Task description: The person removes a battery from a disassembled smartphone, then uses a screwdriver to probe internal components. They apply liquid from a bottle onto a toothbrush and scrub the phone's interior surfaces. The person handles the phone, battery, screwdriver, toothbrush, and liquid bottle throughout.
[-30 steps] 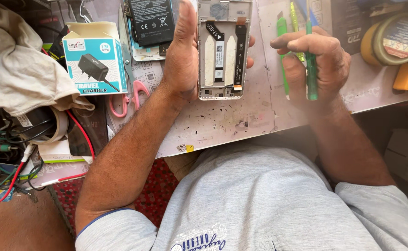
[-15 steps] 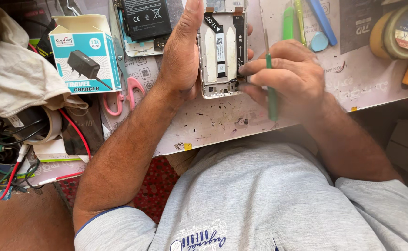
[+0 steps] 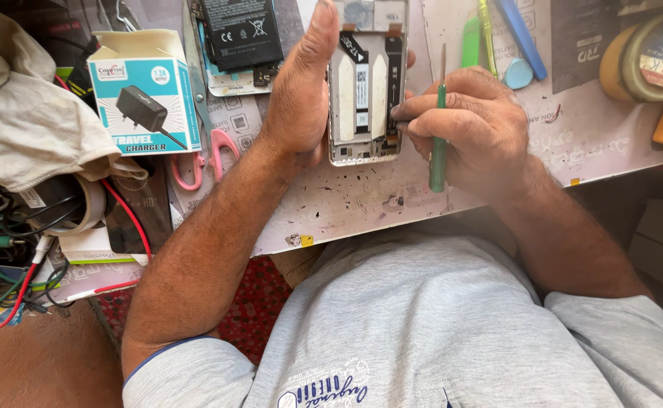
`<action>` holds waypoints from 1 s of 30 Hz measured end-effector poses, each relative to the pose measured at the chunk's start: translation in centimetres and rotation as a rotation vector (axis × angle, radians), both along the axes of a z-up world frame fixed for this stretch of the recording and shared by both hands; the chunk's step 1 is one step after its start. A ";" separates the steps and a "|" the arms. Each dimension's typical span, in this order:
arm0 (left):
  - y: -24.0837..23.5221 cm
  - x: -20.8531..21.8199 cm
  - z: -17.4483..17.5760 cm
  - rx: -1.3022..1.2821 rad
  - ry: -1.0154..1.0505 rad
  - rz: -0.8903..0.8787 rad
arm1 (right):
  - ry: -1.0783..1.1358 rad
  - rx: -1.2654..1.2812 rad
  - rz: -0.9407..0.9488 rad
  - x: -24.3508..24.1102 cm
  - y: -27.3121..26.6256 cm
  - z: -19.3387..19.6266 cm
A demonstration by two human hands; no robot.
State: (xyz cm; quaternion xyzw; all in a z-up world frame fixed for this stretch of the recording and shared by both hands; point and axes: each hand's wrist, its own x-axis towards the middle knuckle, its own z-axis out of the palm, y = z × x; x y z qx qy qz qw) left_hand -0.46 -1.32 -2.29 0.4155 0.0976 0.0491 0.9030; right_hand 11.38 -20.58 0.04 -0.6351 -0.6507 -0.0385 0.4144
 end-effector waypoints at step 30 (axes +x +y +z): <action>0.0 0.0 1.3 -0.067 0.094 -0.127 | 0.066 0.055 -0.075 0.4 -0.5 1.7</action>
